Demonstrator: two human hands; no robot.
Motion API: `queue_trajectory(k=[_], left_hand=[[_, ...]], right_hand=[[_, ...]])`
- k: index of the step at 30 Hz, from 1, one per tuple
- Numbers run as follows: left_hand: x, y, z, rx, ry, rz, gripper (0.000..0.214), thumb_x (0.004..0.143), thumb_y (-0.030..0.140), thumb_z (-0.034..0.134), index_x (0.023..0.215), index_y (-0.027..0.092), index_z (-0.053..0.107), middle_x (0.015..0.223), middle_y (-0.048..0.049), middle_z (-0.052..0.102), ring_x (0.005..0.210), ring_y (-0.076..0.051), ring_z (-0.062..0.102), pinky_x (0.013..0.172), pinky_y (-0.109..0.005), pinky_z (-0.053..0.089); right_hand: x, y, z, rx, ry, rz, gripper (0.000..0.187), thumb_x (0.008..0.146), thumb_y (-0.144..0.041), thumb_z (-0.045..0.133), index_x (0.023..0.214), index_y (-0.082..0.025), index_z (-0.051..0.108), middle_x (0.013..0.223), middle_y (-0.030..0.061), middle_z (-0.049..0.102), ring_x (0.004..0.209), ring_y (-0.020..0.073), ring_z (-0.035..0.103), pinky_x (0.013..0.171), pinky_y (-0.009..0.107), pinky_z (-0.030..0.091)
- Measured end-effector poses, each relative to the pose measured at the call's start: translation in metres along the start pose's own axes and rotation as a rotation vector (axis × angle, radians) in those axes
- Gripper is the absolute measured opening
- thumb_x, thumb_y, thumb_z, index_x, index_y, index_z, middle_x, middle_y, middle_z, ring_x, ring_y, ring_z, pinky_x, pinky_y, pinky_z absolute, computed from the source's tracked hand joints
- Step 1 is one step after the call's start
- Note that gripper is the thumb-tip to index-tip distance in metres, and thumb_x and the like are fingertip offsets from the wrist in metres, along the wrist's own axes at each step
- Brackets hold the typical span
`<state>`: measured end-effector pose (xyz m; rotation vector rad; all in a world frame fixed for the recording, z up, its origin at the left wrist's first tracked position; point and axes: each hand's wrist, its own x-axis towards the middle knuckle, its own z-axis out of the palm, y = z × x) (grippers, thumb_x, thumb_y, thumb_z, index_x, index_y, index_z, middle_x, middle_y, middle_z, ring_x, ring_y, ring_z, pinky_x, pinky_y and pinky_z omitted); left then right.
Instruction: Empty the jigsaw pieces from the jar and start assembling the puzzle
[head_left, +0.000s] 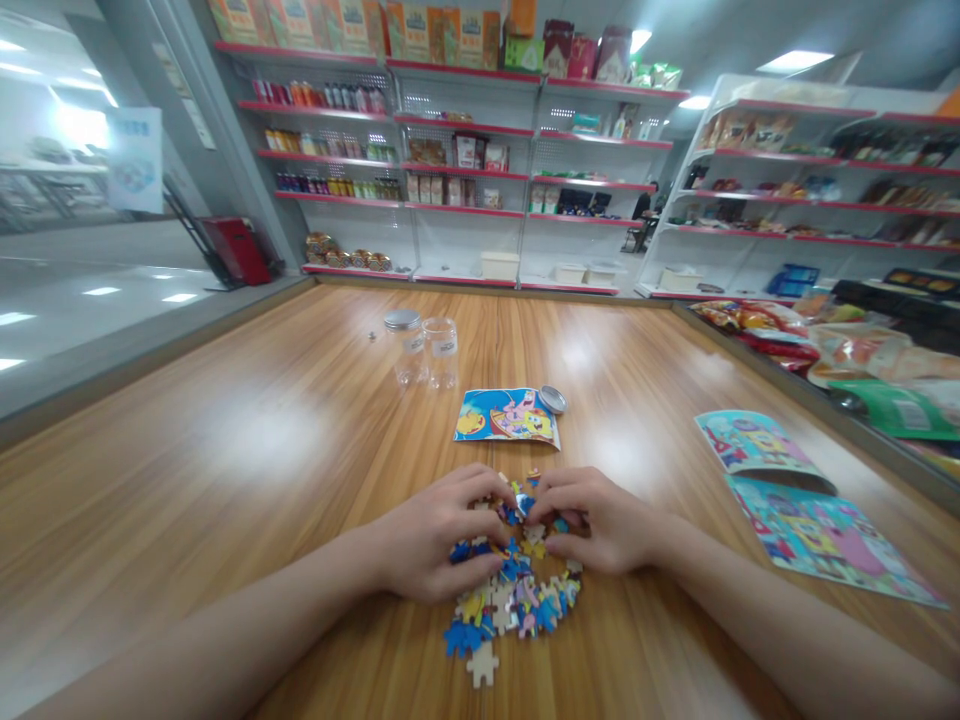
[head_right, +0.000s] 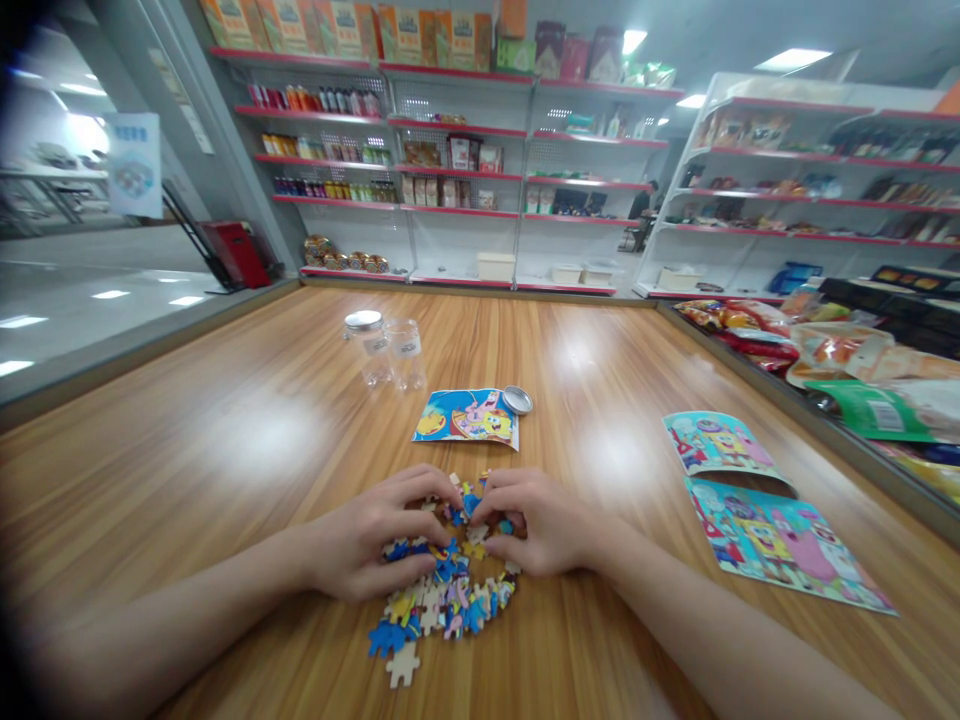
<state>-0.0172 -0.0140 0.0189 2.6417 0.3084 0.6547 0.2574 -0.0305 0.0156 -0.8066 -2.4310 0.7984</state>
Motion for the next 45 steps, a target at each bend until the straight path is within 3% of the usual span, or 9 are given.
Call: queue_trajectory(k=[5, 12, 18, 32, 38, 42, 45], left_hand=[[0.001, -0.001, 0.002, -0.030, 0.025, 0.025, 0.009, 0.086, 0.016, 0.062, 0.095, 0.018, 0.064, 0.119, -0.0123, 0.066, 0.117, -0.027, 0.058, 0.105, -0.044, 0.049], [0.003, 0.000, 0.001, -0.056, 0.054, 0.029, 0.004, 0.087, 0.015, 0.061, 0.084, 0.019, 0.060, 0.116, -0.0119, 0.070, 0.115, -0.026, 0.061, 0.104, -0.044, 0.050], [0.004, 0.000, 0.001, -0.057, 0.053, 0.027, 0.003, 0.087, 0.015, 0.060, 0.087, 0.018, 0.061, 0.116, -0.0112, 0.069, 0.114, -0.025, 0.062, 0.104, -0.043, 0.050], [0.002, -0.001, 0.003, -0.045, 0.064, 0.021, 0.007, 0.087, 0.016, 0.060, 0.093, 0.018, 0.064, 0.115, -0.0118, 0.068, 0.112, -0.025, 0.061, 0.102, -0.043, 0.050], [0.001, -0.003, 0.004, -0.040, 0.077, 0.032, 0.012, 0.089, 0.017, 0.059, 0.098, 0.018, 0.066, 0.111, -0.0118, 0.070, 0.110, -0.024, 0.065, 0.104, -0.042, 0.051], [0.000, -0.004, 0.004, -0.040, 0.061, 0.071, 0.017, 0.090, 0.017, 0.059, 0.105, 0.018, 0.068, 0.113, -0.0104, 0.073, 0.119, -0.026, 0.063, 0.111, -0.043, 0.048], [0.000, -0.004, 0.004, -0.041, 0.080, 0.071, 0.018, 0.090, 0.015, 0.058, 0.105, 0.017, 0.068, 0.112, -0.0111, 0.073, 0.116, -0.025, 0.065, 0.109, -0.042, 0.050]], right_hand=[[0.001, -0.002, 0.001, -0.063, 0.004, -0.036, 0.013, 0.084, -0.019, 0.068, 0.097, -0.019, 0.071, 0.085, 0.0040, 0.061, 0.069, 0.0146, 0.056, 0.063, 0.026, 0.044], [-0.001, -0.003, 0.003, -0.098, -0.030, -0.083, 0.027, 0.080, -0.016, 0.069, 0.106, -0.021, 0.069, 0.099, 0.0067, 0.067, 0.088, 0.0210, 0.063, 0.079, 0.031, 0.050], [0.001, -0.001, 0.007, -0.105, -0.011, -0.078, 0.009, 0.093, -0.022, 0.060, 0.099, -0.020, 0.067, 0.092, 0.0057, 0.067, 0.083, 0.0178, 0.062, 0.075, 0.029, 0.047], [0.005, 0.002, 0.011, -0.116, 0.154, 0.023, 0.023, 0.094, -0.022, 0.058, 0.072, -0.018, 0.061, 0.065, -0.0002, 0.054, 0.060, 0.0119, 0.049, 0.056, 0.025, 0.035], [0.002, 0.006, 0.013, -0.150, 0.240, -0.017, 0.007, 0.090, -0.020, 0.063, 0.093, -0.019, 0.070, 0.079, 0.0036, 0.059, 0.070, 0.0150, 0.056, 0.061, 0.027, 0.043], [0.003, 0.010, 0.016, -0.217, 0.273, -0.027, 0.031, 0.091, -0.025, 0.066, 0.123, -0.025, 0.067, 0.102, 0.0079, 0.060, 0.087, 0.0185, 0.061, 0.076, 0.032, 0.052], [0.003, 0.009, 0.016, -0.240, 0.219, 0.010, 0.023, 0.091, -0.023, 0.066, 0.114, -0.025, 0.071, 0.104, 0.0075, 0.058, 0.089, 0.0188, 0.062, 0.078, 0.033, 0.053]])
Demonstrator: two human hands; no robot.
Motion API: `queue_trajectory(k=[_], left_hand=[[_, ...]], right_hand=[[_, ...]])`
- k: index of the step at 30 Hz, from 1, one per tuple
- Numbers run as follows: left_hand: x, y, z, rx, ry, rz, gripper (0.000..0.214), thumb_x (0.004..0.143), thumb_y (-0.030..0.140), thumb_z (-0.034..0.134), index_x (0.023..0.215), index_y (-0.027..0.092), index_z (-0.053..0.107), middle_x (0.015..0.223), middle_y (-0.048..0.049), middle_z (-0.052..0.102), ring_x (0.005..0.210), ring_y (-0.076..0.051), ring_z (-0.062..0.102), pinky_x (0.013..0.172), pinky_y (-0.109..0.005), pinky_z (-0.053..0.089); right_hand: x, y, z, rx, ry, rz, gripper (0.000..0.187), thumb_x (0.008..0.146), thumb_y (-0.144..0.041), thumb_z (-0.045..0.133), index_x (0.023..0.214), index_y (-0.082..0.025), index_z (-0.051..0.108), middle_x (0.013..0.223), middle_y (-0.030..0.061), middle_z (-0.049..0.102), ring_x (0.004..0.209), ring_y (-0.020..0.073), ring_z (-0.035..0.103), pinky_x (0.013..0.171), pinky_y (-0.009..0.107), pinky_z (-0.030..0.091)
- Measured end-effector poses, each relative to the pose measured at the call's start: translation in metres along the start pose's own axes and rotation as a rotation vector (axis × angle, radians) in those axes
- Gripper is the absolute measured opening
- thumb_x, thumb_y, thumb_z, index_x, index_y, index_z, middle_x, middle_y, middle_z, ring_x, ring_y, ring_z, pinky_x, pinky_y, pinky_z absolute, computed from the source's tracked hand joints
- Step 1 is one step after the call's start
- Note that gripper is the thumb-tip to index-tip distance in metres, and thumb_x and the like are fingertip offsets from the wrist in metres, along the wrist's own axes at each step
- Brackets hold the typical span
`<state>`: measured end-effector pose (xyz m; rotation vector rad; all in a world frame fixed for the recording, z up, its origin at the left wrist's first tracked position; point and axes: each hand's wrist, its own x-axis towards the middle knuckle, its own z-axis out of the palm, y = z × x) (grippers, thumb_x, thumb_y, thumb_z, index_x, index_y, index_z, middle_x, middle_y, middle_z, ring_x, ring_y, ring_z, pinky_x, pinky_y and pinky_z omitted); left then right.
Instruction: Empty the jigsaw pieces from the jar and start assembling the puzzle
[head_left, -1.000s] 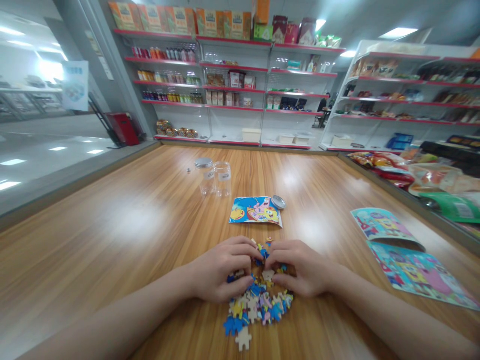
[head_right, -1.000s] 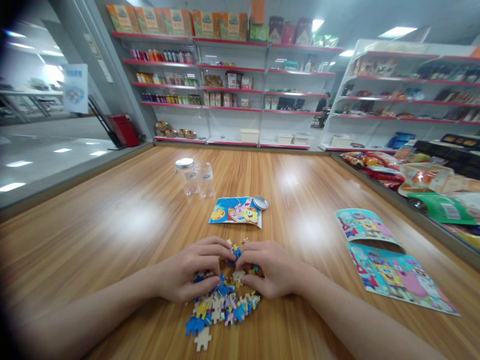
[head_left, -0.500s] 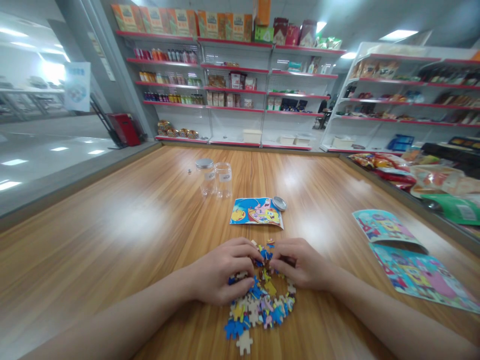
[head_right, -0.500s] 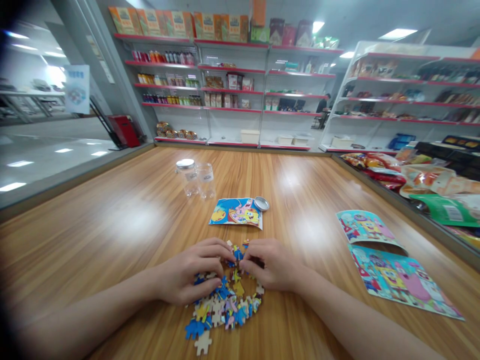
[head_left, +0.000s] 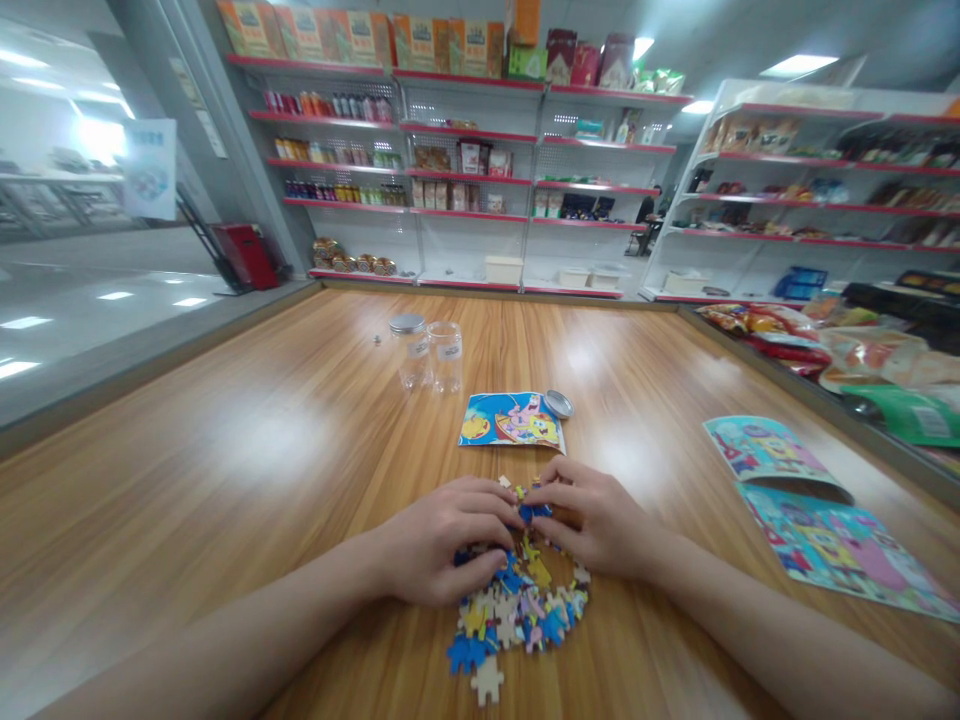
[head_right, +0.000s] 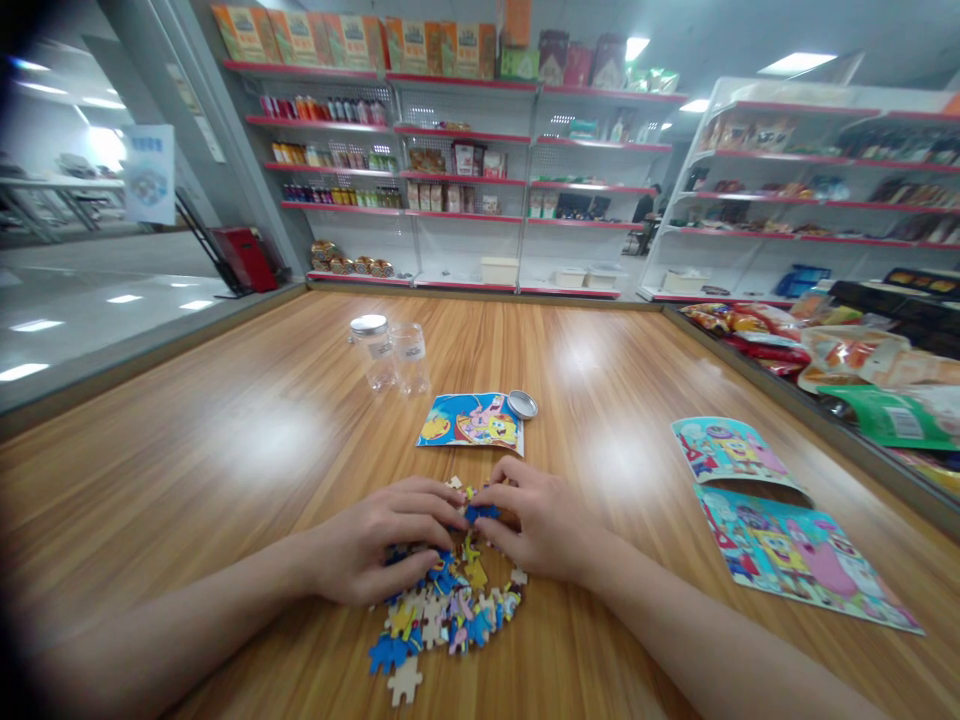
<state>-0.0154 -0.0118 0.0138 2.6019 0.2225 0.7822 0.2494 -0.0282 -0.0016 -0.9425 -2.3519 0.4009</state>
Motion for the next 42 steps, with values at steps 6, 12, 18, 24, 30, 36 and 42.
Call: queue_trajectory(k=[6, 12, 18, 24, 30, 36, 42], left_hand=[[-0.0007, -0.0016, 0.0009, -0.015, 0.056, -0.025, 0.014, 0.090, 0.012, 0.056, 0.096, 0.015, 0.068, 0.102, -0.0118, 0.071, 0.105, -0.023, 0.065, 0.098, -0.040, 0.055], [0.0004, -0.0014, 0.0017, -0.015, 0.059, -0.037, 0.014, 0.089, 0.013, 0.057, 0.096, 0.016, 0.070, 0.101, -0.0114, 0.072, 0.105, -0.024, 0.065, 0.097, -0.041, 0.054], [-0.0005, -0.0022, 0.0005, -0.033, -0.013, 0.004, 0.017, 0.088, 0.014, 0.060, 0.102, 0.017, 0.070, 0.108, -0.0105, 0.073, 0.109, -0.024, 0.066, 0.107, -0.043, 0.050], [0.0005, -0.0017, -0.0002, -0.035, -0.010, 0.019, 0.018, 0.088, 0.013, 0.059, 0.102, 0.017, 0.069, 0.105, -0.0115, 0.073, 0.107, -0.025, 0.066, 0.101, -0.043, 0.052], [0.0020, 0.0012, -0.0021, -0.005, 0.091, -0.021, 0.017, 0.090, 0.012, 0.056, 0.101, 0.014, 0.069, 0.097, -0.0119, 0.070, 0.098, -0.023, 0.063, 0.092, -0.042, 0.054], [-0.0007, -0.0017, 0.0014, 0.048, 0.023, -0.106, 0.022, 0.092, 0.015, 0.058, 0.110, 0.015, 0.070, 0.107, -0.0125, 0.068, 0.104, -0.025, 0.059, 0.094, -0.043, 0.052], [-0.0003, -0.0025, 0.0028, 0.038, 0.019, -0.114, 0.020, 0.092, 0.015, 0.056, 0.107, 0.015, 0.070, 0.107, -0.0123, 0.067, 0.105, -0.024, 0.059, 0.096, -0.043, 0.051]], right_hand=[[0.0020, -0.0057, -0.0055, 0.010, 0.023, 0.015, 0.017, 0.089, -0.017, 0.061, 0.103, -0.020, 0.071, 0.100, 0.0080, 0.058, 0.089, 0.0193, 0.061, 0.078, 0.034, 0.054], [0.0022, -0.0055, -0.0050, 0.001, -0.064, -0.003, 0.022, 0.090, -0.026, 0.067, 0.112, -0.025, 0.071, 0.104, 0.0068, 0.057, 0.095, 0.0201, 0.061, 0.083, 0.035, 0.052], [0.0024, -0.0050, -0.0023, 0.031, -0.082, 0.036, 0.011, 0.093, -0.025, 0.067, 0.104, -0.023, 0.069, 0.101, 0.0052, 0.060, 0.092, 0.0185, 0.061, 0.081, 0.032, 0.050], [0.0018, -0.0017, -0.0012, 0.149, 0.012, 0.103, 0.005, 0.094, -0.021, 0.062, 0.089, -0.020, 0.061, 0.088, 0.0026, 0.060, 0.078, 0.0152, 0.057, 0.068, 0.027, 0.046], [0.0023, 0.0013, -0.0001, 0.082, 0.084, 0.178, 0.006, 0.091, -0.019, 0.062, 0.086, -0.020, 0.063, 0.088, 0.0045, 0.059, 0.083, 0.0181, 0.058, 0.070, 0.030, 0.047], [0.0037, -0.0044, -0.0007, 0.005, 0.051, 0.101, 0.011, 0.088, -0.023, 0.068, 0.099, -0.021, 0.069, 0.096, 0.0063, 0.060, 0.089, 0.0199, 0.060, 0.079, 0.034, 0.050], [0.0024, -0.0057, 0.0007, -0.004, 0.025, 0.072, 0.014, 0.088, -0.026, 0.071, 0.101, -0.021, 0.071, 0.099, 0.0069, 0.059, 0.093, 0.0208, 0.059, 0.082, 0.036, 0.051]])
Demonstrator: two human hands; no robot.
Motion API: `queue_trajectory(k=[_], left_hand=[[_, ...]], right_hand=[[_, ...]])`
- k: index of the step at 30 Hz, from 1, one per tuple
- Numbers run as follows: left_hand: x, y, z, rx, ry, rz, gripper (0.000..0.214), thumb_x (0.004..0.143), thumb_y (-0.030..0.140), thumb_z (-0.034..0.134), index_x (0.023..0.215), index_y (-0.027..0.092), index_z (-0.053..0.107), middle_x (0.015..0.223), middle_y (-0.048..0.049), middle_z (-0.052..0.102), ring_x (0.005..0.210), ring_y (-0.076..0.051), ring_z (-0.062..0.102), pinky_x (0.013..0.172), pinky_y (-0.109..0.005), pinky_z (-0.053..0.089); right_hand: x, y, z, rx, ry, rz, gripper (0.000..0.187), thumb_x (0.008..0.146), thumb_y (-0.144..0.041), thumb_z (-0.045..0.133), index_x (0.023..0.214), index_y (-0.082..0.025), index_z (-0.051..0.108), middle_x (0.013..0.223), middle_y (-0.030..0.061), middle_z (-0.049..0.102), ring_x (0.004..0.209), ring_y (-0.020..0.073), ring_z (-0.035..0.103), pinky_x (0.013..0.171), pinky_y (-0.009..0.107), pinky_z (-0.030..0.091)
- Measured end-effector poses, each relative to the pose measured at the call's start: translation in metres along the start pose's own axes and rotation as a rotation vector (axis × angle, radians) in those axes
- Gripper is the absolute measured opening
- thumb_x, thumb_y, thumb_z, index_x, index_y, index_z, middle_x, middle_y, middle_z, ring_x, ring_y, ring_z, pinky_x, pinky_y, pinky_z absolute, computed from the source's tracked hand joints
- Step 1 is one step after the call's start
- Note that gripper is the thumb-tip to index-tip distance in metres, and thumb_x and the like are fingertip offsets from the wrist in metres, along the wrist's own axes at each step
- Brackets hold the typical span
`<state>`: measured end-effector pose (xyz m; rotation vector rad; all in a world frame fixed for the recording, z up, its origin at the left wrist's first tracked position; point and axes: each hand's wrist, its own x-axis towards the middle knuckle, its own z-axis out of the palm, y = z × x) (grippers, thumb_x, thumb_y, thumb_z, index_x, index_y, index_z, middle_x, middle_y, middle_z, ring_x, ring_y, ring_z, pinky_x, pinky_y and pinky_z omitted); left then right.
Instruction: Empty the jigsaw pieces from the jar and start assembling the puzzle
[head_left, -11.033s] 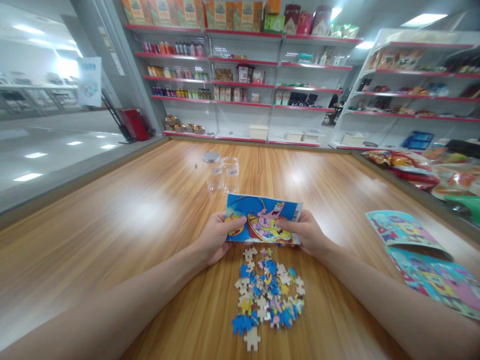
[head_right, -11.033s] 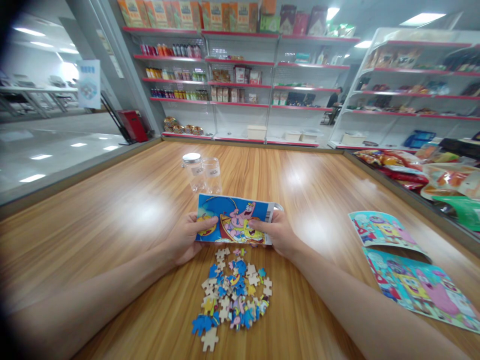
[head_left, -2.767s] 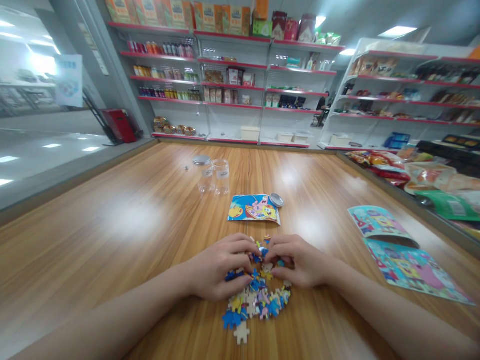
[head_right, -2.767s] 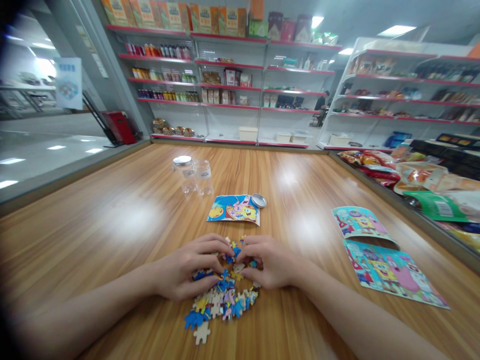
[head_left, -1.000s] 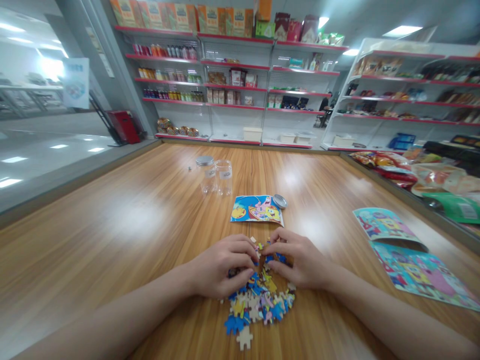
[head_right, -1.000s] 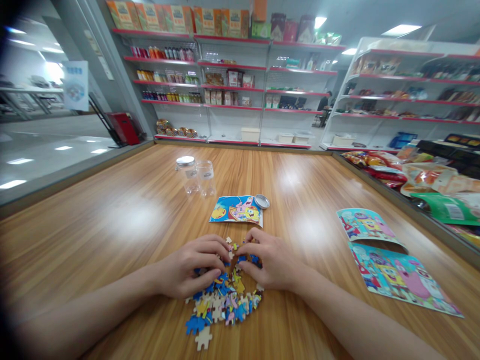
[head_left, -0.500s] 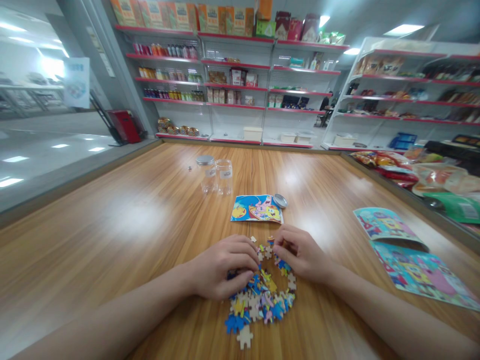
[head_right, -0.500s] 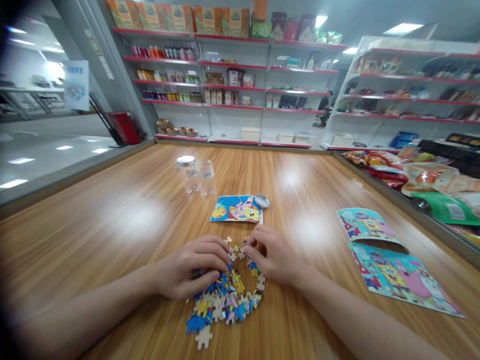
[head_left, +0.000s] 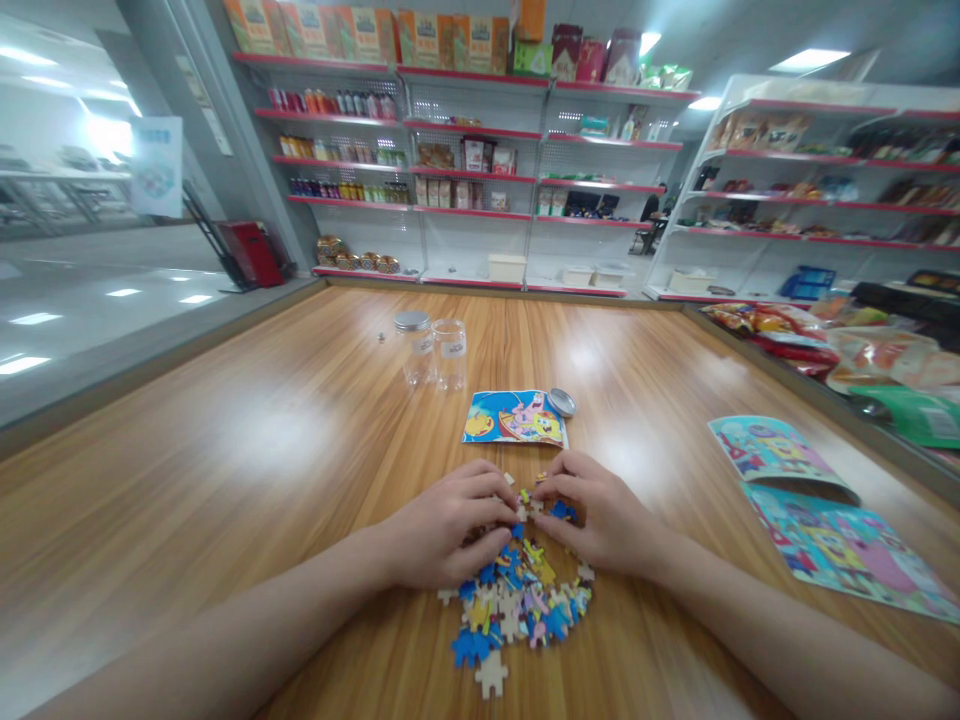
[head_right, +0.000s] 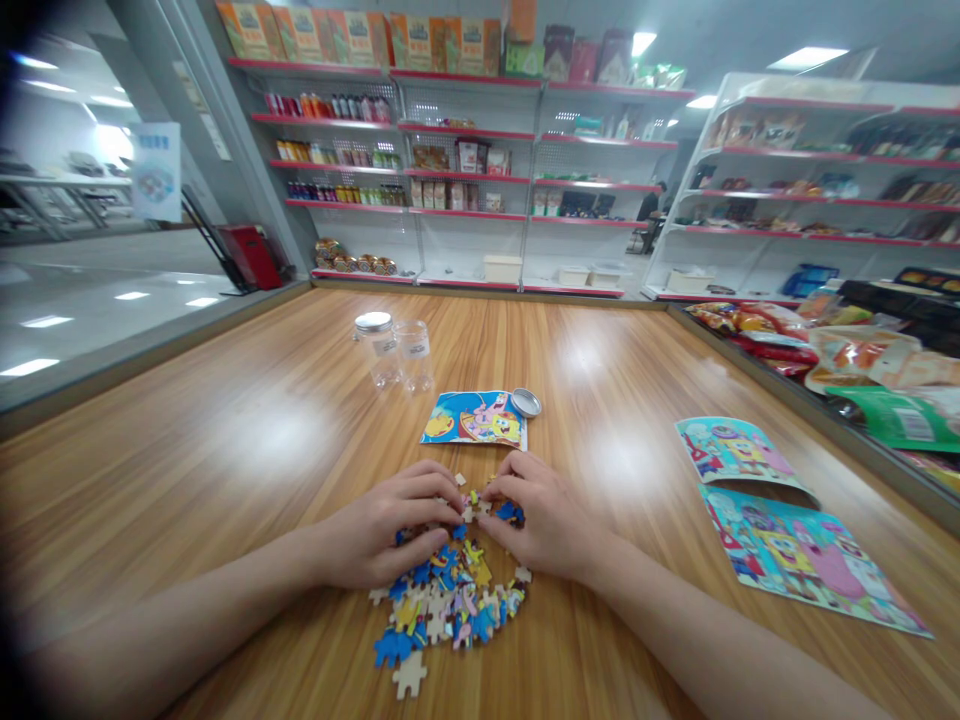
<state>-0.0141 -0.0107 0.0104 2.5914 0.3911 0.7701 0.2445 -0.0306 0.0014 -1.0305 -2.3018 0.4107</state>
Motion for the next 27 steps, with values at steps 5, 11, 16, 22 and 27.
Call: queue_trajectory(k=[5, 11, 16, 22, 27], left_hand=[[0.0006, 0.0017, -0.0021, 0.007, 0.005, -0.024, 0.024, 0.093, 0.017, 0.057, 0.115, 0.015, 0.067, 0.110, -0.0133, 0.066, 0.106, -0.024, 0.059, 0.095, -0.042, 0.052], [0.0002, -0.0004, 0.0004, 0.013, 0.013, -0.021, 0.022, 0.094, 0.015, 0.056, 0.112, 0.014, 0.070, 0.108, -0.0125, 0.069, 0.105, -0.024, 0.058, 0.095, -0.043, 0.052], [0.0012, -0.0003, 0.0009, -0.012, 0.050, -0.008, 0.021, 0.094, 0.013, 0.055, 0.107, 0.014, 0.072, 0.107, -0.0117, 0.073, 0.103, -0.024, 0.059, 0.095, -0.044, 0.053], [0.0007, -0.0006, 0.0008, -0.027, 0.058, 0.000, 0.020, 0.094, 0.012, 0.056, 0.104, 0.015, 0.072, 0.109, -0.0111, 0.074, 0.104, -0.024, 0.060, 0.096, -0.044, 0.053], [0.0004, -0.0010, 0.0009, -0.012, 0.065, 0.008, 0.019, 0.093, 0.012, 0.056, 0.102, 0.016, 0.072, 0.110, -0.0112, 0.074, 0.106, -0.024, 0.060, 0.098, -0.044, 0.052]], right_hand=[[-0.0002, -0.0008, 0.0008, 0.011, -0.012, -0.009, 0.019, 0.083, -0.029, 0.077, 0.100, -0.021, 0.072, 0.099, 0.0066, 0.058, 0.094, 0.0210, 0.059, 0.083, 0.036, 0.052], [0.0000, -0.0008, 0.0016, 0.002, -0.025, -0.027, 0.012, 0.088, -0.029, 0.072, 0.096, -0.020, 0.071, 0.098, 0.0066, 0.059, 0.094, 0.0208, 0.058, 0.082, 0.035, 0.050], [0.0000, -0.0038, 0.0010, -0.021, -0.051, -0.002, 0.018, 0.086, -0.027, 0.073, 0.102, -0.020, 0.067, 0.101, 0.0071, 0.060, 0.096, 0.0220, 0.058, 0.084, 0.037, 0.050], [0.0015, -0.0055, -0.0004, 0.005, -0.062, 0.016, 0.015, 0.086, -0.027, 0.075, 0.095, -0.020, 0.065, 0.096, 0.0059, 0.062, 0.093, 0.0213, 0.058, 0.082, 0.035, 0.050], [0.0021, -0.0056, -0.0012, 0.063, -0.074, 0.013, 0.015, 0.085, -0.026, 0.076, 0.093, -0.020, 0.065, 0.095, 0.0052, 0.064, 0.090, 0.0204, 0.059, 0.080, 0.034, 0.050]])
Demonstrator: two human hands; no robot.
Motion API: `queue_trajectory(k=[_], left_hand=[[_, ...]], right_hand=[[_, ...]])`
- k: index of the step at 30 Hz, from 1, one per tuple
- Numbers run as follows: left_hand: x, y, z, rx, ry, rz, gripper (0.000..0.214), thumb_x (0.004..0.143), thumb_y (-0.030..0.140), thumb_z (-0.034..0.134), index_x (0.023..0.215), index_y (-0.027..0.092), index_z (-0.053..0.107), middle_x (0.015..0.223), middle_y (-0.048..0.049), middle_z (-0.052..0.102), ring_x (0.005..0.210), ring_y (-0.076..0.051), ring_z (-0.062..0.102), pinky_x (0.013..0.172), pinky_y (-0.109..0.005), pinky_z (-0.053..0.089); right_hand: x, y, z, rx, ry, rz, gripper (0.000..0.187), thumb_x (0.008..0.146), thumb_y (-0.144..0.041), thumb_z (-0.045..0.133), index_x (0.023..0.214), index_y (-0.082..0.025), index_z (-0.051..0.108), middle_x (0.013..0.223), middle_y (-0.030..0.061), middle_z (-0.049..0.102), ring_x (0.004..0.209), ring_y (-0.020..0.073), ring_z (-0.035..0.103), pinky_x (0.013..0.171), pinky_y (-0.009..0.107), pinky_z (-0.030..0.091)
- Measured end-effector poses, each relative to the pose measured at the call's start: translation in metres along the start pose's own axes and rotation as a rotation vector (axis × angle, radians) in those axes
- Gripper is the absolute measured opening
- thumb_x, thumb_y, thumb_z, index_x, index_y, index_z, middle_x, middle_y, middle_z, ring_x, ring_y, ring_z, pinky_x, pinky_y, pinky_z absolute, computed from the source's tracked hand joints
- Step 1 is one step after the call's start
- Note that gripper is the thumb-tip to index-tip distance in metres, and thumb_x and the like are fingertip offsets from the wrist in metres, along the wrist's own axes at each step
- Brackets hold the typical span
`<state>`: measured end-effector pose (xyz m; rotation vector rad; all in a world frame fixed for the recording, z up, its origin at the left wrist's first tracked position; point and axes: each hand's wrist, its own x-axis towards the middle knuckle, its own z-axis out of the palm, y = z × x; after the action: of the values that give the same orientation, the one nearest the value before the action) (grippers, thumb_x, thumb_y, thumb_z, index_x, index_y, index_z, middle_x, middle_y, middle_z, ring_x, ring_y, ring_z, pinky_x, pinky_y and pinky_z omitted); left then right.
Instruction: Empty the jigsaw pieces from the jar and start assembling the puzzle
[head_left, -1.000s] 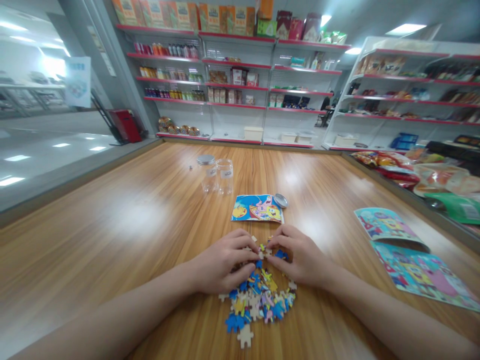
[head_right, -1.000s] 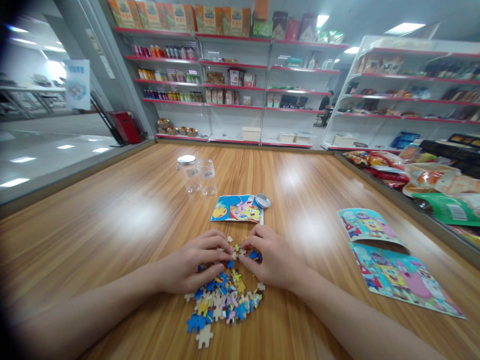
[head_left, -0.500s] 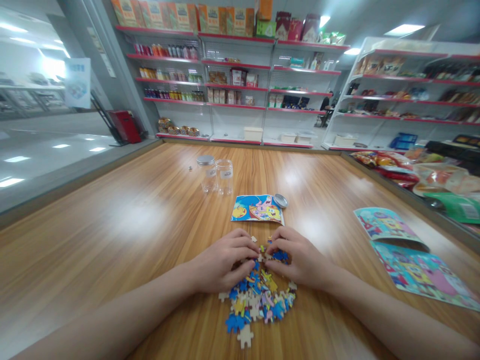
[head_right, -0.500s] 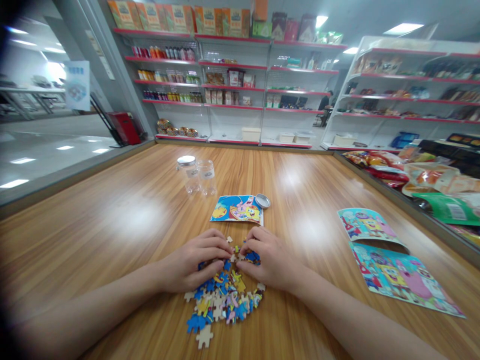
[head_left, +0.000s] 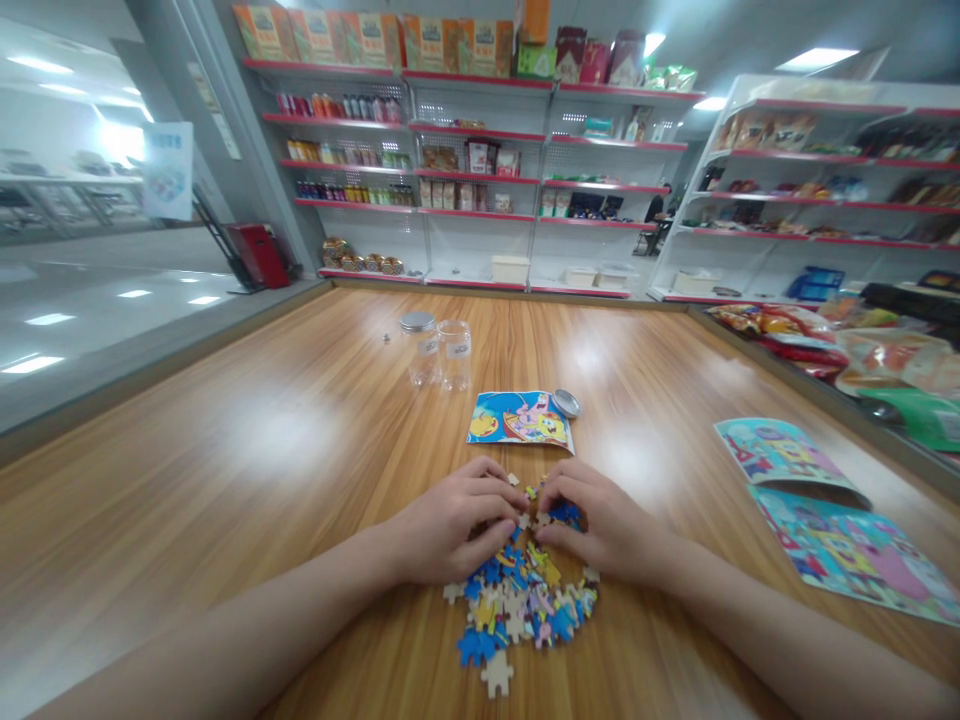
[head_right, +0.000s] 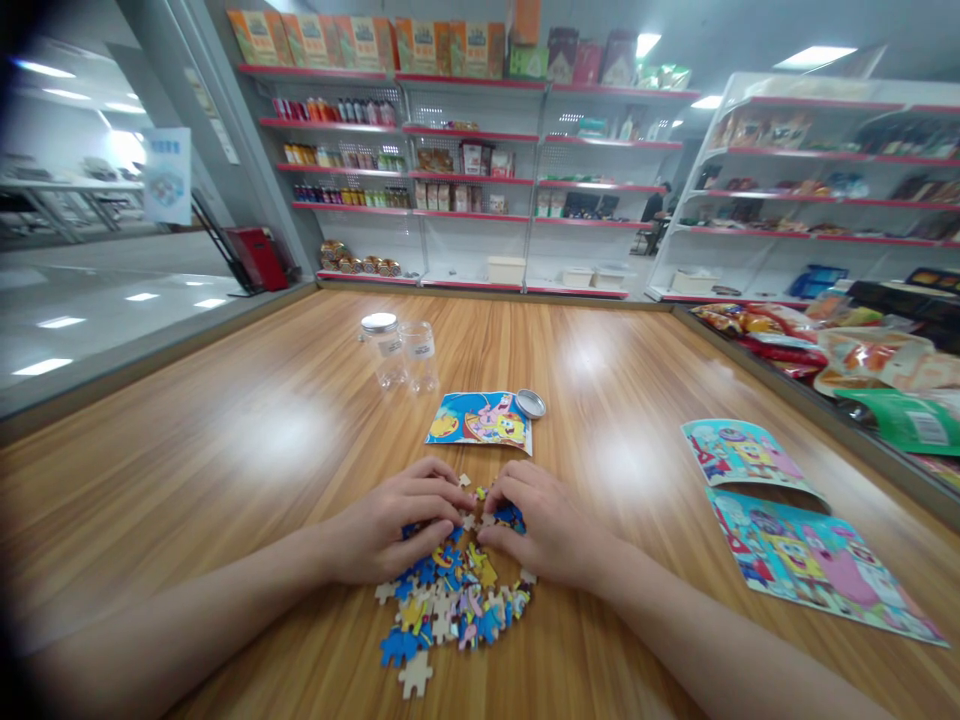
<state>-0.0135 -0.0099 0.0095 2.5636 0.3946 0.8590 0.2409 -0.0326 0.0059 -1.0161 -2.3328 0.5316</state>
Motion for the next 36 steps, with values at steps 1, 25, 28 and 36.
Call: queue_trajectory(k=[1, 25, 28, 36], left_hand=[[0.000, 0.000, 0.000, 0.008, 0.009, -0.001, 0.019, 0.093, 0.012, 0.056, 0.103, 0.016, 0.071, 0.110, -0.0115, 0.073, 0.107, -0.024, 0.060, 0.098, -0.044, 0.052], [-0.001, -0.005, 0.003, 0.078, 0.087, -0.103, 0.017, 0.093, 0.013, 0.056, 0.085, 0.015, 0.071, 0.103, -0.0103, 0.069, 0.101, -0.022, 0.057, 0.090, -0.040, 0.052], [-0.002, -0.004, 0.003, 0.073, 0.072, -0.108, 0.017, 0.093, 0.013, 0.056, 0.083, 0.015, 0.070, 0.102, -0.0099, 0.069, 0.101, -0.022, 0.057, 0.089, -0.040, 0.052], [-0.002, -0.004, 0.002, 0.035, 0.057, -0.100, 0.017, 0.092, 0.012, 0.055, 0.080, 0.015, 0.068, 0.102, -0.0102, 0.067, 0.102, -0.023, 0.056, 0.091, -0.040, 0.051]], right_hand=[[0.000, 0.000, 0.000, 0.018, 0.002, -0.003, 0.015, 0.085, -0.025, 0.076, 0.092, -0.020, 0.065, 0.093, 0.0048, 0.065, 0.089, 0.0200, 0.059, 0.079, 0.033, 0.050], [-0.001, -0.006, 0.003, -0.052, 0.063, -0.140, 0.020, 0.092, -0.020, 0.065, 0.111, -0.024, 0.071, 0.097, 0.0076, 0.061, 0.093, 0.0220, 0.057, 0.082, 0.038, 0.050], [-0.001, -0.010, 0.004, -0.109, 0.030, -0.158, 0.022, 0.091, -0.023, 0.067, 0.112, -0.026, 0.073, 0.103, 0.0084, 0.059, 0.098, 0.0235, 0.056, 0.085, 0.041, 0.050], [0.000, -0.013, 0.002, -0.079, 0.037, -0.123, 0.010, 0.090, -0.023, 0.068, 0.099, -0.022, 0.071, 0.102, 0.0078, 0.059, 0.097, 0.0227, 0.056, 0.084, 0.039, 0.050]])
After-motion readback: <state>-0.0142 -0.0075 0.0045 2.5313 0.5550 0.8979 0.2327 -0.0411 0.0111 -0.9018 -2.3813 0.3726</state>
